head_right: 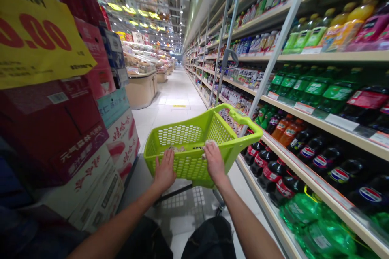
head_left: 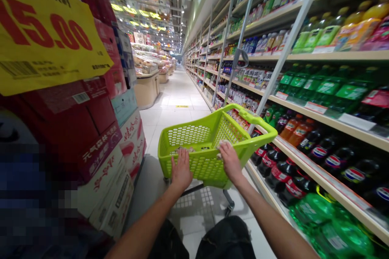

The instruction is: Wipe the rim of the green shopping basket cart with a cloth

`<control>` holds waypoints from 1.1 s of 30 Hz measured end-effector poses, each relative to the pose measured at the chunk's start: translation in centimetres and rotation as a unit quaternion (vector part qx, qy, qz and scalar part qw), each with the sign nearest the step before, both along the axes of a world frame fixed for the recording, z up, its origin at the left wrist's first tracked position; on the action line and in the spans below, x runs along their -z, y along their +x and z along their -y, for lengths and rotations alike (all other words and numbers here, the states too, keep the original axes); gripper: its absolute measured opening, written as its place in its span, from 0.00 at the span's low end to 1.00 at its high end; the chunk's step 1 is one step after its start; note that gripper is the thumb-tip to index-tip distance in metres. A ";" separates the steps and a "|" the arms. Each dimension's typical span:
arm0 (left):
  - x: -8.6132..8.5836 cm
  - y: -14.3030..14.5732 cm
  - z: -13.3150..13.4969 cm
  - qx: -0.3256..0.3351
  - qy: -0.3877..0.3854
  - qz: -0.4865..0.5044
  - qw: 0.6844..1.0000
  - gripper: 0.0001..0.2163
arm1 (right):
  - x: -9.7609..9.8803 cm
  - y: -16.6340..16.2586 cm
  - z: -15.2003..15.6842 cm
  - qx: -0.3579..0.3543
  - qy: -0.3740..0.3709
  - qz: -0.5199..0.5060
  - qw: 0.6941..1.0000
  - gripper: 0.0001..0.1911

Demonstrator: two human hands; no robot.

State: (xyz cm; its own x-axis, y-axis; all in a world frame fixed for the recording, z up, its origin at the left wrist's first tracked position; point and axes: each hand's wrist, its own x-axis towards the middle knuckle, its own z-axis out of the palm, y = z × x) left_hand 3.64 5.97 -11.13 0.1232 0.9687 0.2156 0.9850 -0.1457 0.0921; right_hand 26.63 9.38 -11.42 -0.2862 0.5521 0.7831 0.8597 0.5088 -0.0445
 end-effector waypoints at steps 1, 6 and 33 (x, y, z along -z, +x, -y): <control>-0.1 0.3 0.1 0.007 -0.004 0.001 1.000 0.35 | 0.5 -1.4 -0.1 -0.023 -0.011 0.010 1.000 0.23; -0.2 -1.3 0.2 0.024 0.009 -0.006 1.000 0.34 | 1.7 -2.8 -1.0 -0.045 -0.017 0.012 0.999 0.25; 0.5 0.7 1.5 0.156 -0.003 -0.015 0.988 0.27 | 3.9 -5.0 5.1 -0.111 -0.125 -0.183 0.969 0.24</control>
State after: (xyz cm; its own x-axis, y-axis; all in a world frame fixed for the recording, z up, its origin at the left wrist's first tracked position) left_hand 4.32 4.43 -11.67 0.4222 0.8838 0.2016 0.8945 -0.4422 0.0653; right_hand 21.64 4.29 -15.29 -0.1483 0.6940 0.7045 0.6336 0.6136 -0.4711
